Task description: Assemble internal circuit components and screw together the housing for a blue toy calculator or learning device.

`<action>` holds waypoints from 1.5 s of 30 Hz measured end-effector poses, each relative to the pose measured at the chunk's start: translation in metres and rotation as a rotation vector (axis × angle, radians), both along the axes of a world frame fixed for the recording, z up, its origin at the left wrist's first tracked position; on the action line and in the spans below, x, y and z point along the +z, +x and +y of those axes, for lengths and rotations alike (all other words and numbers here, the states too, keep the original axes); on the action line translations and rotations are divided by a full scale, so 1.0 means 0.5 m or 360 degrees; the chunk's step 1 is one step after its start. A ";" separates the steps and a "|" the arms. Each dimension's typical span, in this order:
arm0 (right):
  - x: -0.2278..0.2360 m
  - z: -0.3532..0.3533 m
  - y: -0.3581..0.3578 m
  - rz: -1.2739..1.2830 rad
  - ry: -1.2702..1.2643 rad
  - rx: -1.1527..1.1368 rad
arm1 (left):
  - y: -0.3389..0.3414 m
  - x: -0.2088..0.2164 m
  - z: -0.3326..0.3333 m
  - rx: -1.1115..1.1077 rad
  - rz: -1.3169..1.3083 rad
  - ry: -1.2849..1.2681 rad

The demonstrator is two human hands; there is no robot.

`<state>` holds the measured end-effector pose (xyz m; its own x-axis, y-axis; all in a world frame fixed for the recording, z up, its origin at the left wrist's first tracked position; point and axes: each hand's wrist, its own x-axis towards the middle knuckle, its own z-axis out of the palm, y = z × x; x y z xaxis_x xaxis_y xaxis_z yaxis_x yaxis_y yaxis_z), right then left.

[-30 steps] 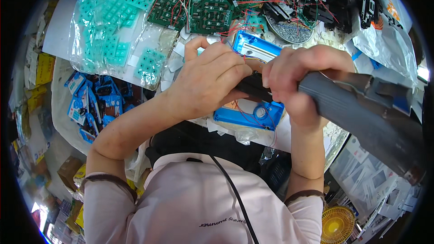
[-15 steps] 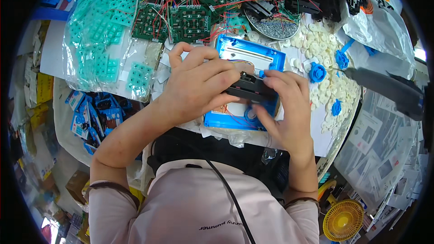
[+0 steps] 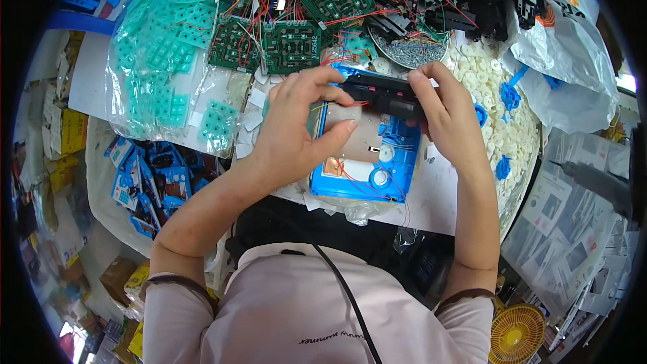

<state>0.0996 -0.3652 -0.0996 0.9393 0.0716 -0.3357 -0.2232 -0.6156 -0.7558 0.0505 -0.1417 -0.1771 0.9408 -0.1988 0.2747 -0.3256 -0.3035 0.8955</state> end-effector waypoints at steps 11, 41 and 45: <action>-0.040 -0.035 -0.015 -0.1303 -0.0499 0.0878 | 0.003 0.033 -0.016 0.0018 -0.0463 0.0820; 0.096 -0.093 0.029 -0.0846 0.1517 0.0684 | 0.318 0.063 -0.172 -0.0924 -0.1300 0.1723; 0.087 -0.110 0.017 -0.0862 0.1494 0.0615 | 0.310 0.063 -0.196 -0.0849 -0.1417 0.1734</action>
<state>0.1081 -0.4204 -0.0560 0.8049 0.3945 0.4433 0.3518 0.2844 -0.8918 0.2056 -0.2398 -0.1455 0.3039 -0.9320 0.1976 -0.9102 -0.3453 -0.2288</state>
